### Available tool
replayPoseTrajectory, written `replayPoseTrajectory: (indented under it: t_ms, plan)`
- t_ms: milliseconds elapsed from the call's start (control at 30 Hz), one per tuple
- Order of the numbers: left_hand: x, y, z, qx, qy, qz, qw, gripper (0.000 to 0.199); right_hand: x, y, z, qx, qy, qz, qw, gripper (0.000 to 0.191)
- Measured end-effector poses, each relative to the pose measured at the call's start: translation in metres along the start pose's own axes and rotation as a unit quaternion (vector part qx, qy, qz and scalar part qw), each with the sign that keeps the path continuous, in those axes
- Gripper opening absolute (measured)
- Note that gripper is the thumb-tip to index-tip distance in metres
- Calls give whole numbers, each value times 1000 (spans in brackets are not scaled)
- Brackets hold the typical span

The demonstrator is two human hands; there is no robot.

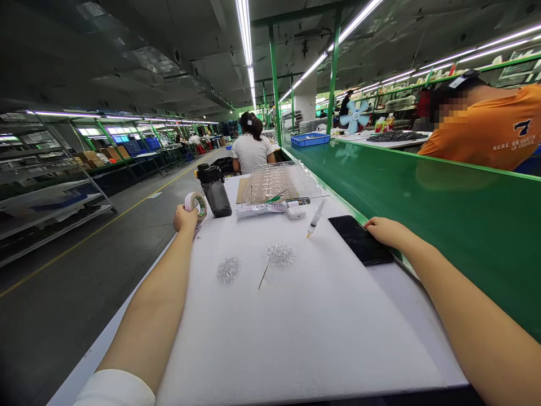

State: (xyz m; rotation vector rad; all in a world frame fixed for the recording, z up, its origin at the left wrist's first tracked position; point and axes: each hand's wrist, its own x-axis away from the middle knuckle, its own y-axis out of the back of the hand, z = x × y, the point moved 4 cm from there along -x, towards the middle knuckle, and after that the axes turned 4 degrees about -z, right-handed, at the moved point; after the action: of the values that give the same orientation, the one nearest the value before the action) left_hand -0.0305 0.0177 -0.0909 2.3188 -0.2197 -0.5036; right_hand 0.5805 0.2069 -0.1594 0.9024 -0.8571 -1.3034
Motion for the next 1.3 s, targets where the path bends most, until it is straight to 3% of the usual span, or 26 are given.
replayPoseTrajectory:
  t_ms: [200,633,833,1100,1300]
  plan:
    - [-5,-9,7,-6,27,18,999,23,-4,-1,-1,2,3,1,1000,12]
    - [-6,-15,9,-14,15,27,999,25,2,0,2,0,-14,7,1000,16]
    - [-8,-11,7,19,19,-10,1000,16,-1,-1,1,4,-13,11,1000,19]
    - [-10,-18,10,-7,16,27,999,24,-4,-3,-2,8,-7,9,1000,21]
    - [-14,-15,10,28,2,2,1000,25,-11,-7,-8,15,4,-2,1000,22]
